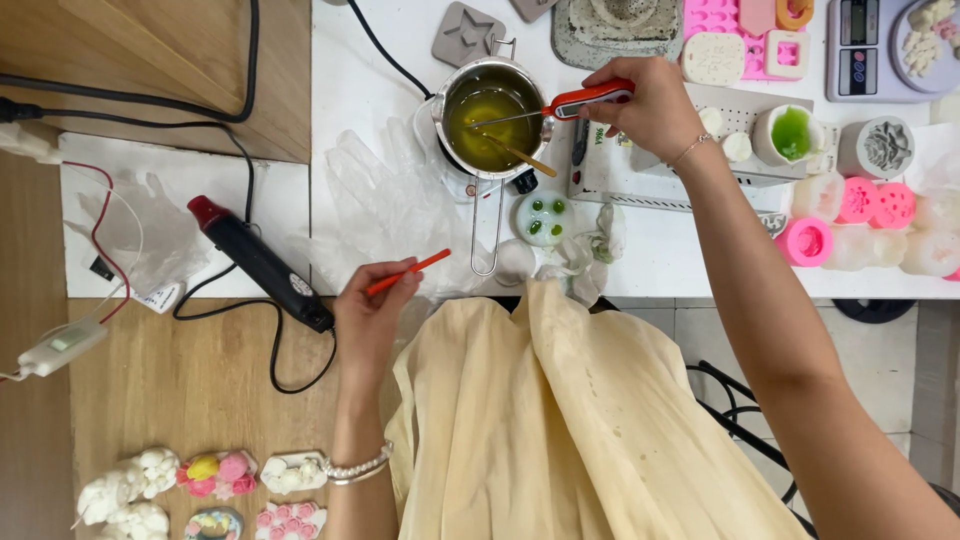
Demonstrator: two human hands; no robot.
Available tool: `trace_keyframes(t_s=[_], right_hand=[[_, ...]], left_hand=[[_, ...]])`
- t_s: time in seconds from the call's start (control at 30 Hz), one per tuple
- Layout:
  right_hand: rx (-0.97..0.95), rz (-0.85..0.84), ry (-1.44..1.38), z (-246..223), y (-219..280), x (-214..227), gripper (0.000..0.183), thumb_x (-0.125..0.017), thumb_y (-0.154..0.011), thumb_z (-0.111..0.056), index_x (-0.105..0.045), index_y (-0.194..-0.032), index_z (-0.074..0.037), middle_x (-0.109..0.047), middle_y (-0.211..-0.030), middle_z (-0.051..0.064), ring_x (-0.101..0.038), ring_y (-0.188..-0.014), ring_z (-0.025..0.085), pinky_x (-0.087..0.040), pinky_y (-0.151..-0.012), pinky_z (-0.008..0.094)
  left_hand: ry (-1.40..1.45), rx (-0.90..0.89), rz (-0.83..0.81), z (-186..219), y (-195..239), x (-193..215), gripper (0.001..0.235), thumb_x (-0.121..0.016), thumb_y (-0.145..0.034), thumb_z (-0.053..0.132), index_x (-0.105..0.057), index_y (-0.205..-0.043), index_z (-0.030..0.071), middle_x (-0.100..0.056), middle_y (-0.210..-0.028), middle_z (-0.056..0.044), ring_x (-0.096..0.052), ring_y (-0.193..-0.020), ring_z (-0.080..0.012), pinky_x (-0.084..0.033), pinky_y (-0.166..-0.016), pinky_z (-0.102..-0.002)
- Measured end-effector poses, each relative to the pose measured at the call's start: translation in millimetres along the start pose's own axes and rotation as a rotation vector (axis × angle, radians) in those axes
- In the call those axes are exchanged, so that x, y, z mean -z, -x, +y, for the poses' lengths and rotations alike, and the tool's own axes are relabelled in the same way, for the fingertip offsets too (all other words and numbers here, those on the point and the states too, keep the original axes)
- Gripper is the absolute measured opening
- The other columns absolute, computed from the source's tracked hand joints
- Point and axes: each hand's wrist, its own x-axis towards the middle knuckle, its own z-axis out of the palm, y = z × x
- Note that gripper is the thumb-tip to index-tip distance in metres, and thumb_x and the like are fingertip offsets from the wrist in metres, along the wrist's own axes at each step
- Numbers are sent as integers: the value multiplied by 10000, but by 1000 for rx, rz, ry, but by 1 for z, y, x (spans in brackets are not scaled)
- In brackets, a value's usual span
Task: Preparing materials and checking the temperature of melted wax for candle making.
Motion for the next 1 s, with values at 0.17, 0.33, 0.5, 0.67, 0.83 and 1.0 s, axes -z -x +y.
trace_keyframes(t_s=[0.17, 0.33, 0.5, 0.67, 0.83, 1.0], right_hand=[[28, -13, 27, -1, 5, -1, 261, -812, -893, -51, -715, -1117, 41, -770, -925, 120, -736, -728, 132, -619, -585, 259], [109, 25, 115, -6, 12, -3, 283, -838, -881, -57, -715, -1115, 42, -764, -910, 144, -732, -694, 179, -603, -614, 302], [370, 94, 240, -5, 18, -10, 290, -867, -846, -58, -729, -1082, 38, -749, -976, 189, -743, -819, 287, -611, -741, 351], [347, 50, 280, -1, 17, -8, 251, -834, -872, -71, -736, -1083, 23, -743, -963, 187, -735, -836, 310, -602, -747, 370], [344, 10, 280, 5, 14, -5, 252, -828, -889, -95, -730, -1087, 25, -745, -957, 185, -734, -827, 309, -597, -745, 371], [329, 2, 299, 4, 11, -3, 247, -838, -882, -102, -737, -1069, 25, -743, -920, 185, -723, -800, 308, -587, -728, 380]], left_hand=[[-64, -148, -273, -49, -22, -45, 156, -702, -887, -49, -667, -1038, -26, -722, -1124, -106, -723, -1029, -164, -586, -883, -290], [-258, -162, -247, -90, -50, -75, 105, -737, -890, -24, -699, -988, -22, -766, -986, -102, -749, -928, -159, -610, -858, -288], [-358, -185, -162, -91, -55, -81, 105, -720, -902, -3, -705, -1005, -11, -754, -978, -110, -757, -904, -195, -605, -816, -308], [-606, -452, -145, -84, -52, -80, 121, -648, -928, -24, -691, -1041, -9, -690, -1057, -133, -693, -955, -297, -564, -843, -376], [-1091, -638, -68, -119, -60, -66, 153, -648, -924, 25, -697, -1067, 50, -688, -1053, -102, -639, -986, -304, -517, -861, -417], [-1261, -730, -26, -93, -47, -77, 228, -653, -824, 30, -696, -1046, 61, -670, -1076, -100, -632, -984, -300, -506, -845, -435]])
